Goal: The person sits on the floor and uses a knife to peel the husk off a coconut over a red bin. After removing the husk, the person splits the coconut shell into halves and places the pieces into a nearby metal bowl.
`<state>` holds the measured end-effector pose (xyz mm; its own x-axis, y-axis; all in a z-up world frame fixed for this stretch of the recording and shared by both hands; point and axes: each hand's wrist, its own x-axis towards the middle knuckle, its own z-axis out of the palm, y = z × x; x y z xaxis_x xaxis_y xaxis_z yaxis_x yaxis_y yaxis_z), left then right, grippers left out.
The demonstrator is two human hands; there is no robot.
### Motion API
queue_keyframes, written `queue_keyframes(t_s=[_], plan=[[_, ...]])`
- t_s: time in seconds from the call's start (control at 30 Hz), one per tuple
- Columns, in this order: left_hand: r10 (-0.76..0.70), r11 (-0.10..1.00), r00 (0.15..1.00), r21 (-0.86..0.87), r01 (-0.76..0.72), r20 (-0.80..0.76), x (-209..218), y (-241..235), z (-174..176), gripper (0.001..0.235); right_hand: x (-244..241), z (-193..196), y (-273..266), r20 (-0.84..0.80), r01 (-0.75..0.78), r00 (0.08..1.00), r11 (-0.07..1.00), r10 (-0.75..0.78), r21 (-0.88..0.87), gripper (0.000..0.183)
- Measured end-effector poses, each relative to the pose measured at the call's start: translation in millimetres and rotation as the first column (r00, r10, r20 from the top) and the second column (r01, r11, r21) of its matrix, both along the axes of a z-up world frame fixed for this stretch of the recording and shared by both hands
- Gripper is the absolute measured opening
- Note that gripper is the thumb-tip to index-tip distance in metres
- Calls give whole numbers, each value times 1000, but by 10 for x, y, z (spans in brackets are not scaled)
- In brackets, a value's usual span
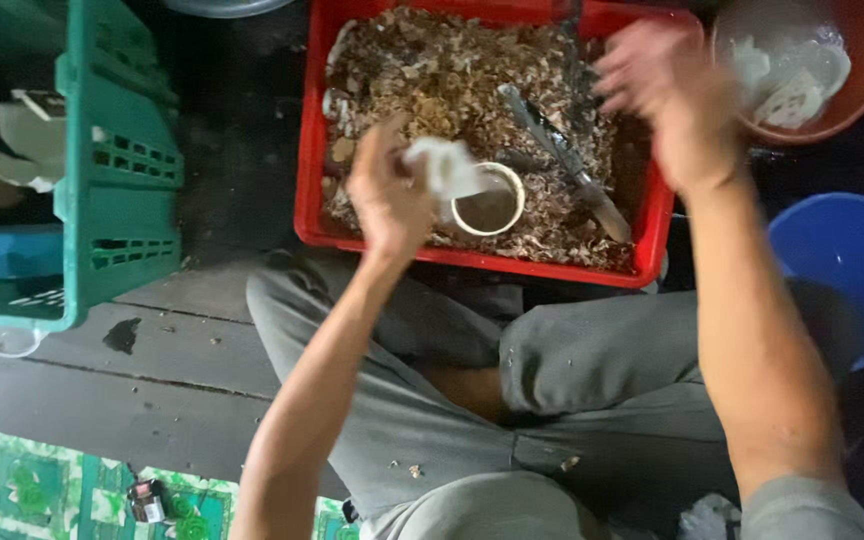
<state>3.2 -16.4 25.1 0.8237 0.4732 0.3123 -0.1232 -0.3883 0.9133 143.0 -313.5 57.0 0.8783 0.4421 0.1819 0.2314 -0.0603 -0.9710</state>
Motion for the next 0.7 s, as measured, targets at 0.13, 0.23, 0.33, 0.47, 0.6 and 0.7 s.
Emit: queue_keyframes(t_s=[0.13,0.23,0.33,0.47,0.6,0.7], plan=[[-125,987,987,-114,113,-101,372,-534,220,51,-563,366,625,-247,-231,952,953,180,-197,66],[-197,980,979,18,198,-47,583,-784,273,50,-448,83,507,-440,-74,897,994,30,-84,67],[-153,964,973,244,108,170,852,-501,189,45,129,-404,-299,-470,130,880,987,-69,97,67],[137,872,950,420,-251,281,1374,810,-205,39,1147,-1051,-1716,-573,499,773,818,-271,286,46],[284,570,920,724,-387,269,1774,2339,-585,77,1492,-1501,-2456,-538,517,784,804,-309,293,40],[276,421,946,863,-280,172,2061,2983,-738,71,1438,-1777,-2422,-489,608,675,792,-553,-57,47]])
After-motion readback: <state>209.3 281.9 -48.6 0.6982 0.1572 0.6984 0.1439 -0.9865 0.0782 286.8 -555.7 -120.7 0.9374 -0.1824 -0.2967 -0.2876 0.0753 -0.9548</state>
